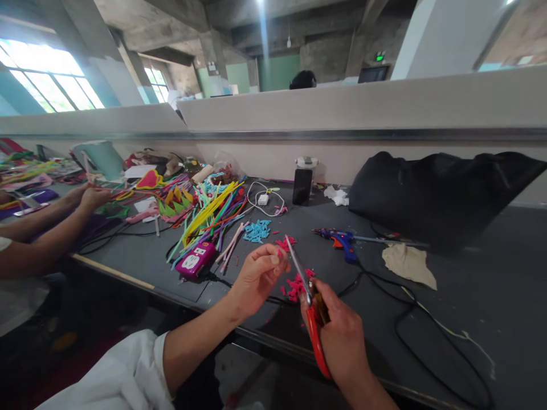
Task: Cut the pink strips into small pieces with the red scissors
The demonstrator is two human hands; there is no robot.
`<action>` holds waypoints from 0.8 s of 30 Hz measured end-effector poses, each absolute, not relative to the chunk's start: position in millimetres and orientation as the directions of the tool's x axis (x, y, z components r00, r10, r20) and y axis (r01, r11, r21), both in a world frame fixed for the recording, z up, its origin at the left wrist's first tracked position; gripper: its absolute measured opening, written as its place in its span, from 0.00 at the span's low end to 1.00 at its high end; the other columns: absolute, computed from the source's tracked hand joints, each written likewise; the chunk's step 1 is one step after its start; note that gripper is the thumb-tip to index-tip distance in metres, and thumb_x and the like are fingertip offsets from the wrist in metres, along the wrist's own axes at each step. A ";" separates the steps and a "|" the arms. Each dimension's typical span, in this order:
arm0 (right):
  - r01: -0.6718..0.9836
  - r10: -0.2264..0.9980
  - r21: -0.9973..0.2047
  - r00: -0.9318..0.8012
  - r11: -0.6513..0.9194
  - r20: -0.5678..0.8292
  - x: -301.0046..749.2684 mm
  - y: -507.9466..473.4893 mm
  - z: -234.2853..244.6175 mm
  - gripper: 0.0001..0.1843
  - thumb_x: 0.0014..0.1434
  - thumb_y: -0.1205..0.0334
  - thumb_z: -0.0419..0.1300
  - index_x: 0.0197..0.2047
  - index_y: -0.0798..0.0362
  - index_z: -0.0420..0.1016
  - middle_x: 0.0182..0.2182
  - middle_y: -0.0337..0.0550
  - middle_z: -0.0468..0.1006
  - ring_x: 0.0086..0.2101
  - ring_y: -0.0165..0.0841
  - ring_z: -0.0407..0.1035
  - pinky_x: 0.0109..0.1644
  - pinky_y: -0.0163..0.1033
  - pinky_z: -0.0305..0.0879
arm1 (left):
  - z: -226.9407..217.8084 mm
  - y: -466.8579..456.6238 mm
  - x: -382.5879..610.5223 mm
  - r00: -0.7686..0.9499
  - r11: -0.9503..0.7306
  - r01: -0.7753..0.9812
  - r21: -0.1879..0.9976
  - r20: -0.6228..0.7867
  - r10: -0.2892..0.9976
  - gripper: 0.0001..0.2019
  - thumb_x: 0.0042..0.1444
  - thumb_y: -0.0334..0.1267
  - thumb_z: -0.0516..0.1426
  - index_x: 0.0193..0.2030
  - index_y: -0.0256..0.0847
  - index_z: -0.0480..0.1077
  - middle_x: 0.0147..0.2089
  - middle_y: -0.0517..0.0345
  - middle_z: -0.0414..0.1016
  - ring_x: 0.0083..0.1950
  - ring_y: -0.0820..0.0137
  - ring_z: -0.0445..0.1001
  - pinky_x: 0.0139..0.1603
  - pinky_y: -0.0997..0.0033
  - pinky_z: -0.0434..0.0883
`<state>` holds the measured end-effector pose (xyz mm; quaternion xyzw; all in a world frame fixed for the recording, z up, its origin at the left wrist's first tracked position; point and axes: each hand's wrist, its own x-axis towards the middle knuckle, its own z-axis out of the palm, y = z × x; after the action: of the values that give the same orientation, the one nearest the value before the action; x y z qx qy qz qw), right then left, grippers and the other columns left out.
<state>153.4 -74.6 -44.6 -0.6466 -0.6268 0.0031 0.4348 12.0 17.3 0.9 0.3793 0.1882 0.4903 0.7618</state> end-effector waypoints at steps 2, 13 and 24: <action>0.789 0.798 -0.591 0.244 0.167 0.551 156.9 -73.4 -40.1 0.16 0.60 0.53 0.56 0.47 0.53 0.74 0.35 0.40 0.81 0.29 0.30 0.77 0.35 0.31 0.71 | 0.3 16.8 12.0 0.535 0.299 -0.511 0.806 0.026 0.845 0.02 0.44 0.30 0.61 0.26 0.36 0.71 0.22 0.63 0.66 0.24 0.78 0.61 0.31 0.75 0.60; 0.685 0.826 -0.704 0.279 0.185 0.489 165.1 -74.2 -29.8 0.19 0.59 0.55 0.58 0.52 0.49 0.70 0.41 0.41 0.80 0.36 0.32 0.77 0.42 0.35 0.72 | -8.9 12.5 16.3 0.730 0.305 -0.017 0.952 -0.197 0.654 0.04 0.36 0.32 0.60 0.23 0.35 0.71 0.21 0.63 0.66 0.24 0.78 0.59 0.27 0.75 0.54; 0.680 0.826 -0.723 0.336 0.121 0.454 164.0 -73.5 -35.0 0.20 0.57 0.54 0.57 0.51 0.50 0.71 0.41 0.42 0.79 0.33 0.31 0.76 0.39 0.34 0.72 | -11.2 6.9 17.1 0.674 -0.244 0.073 0.967 0.132 0.727 0.01 0.42 0.32 0.58 0.25 0.37 0.69 0.26 0.61 0.67 0.27 0.75 0.62 0.31 0.73 0.58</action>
<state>164.0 -73.5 -35.0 -0.6586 -0.5714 0.0753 0.4838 17.1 6.9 -11.2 0.7305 0.2737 0.2969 0.5507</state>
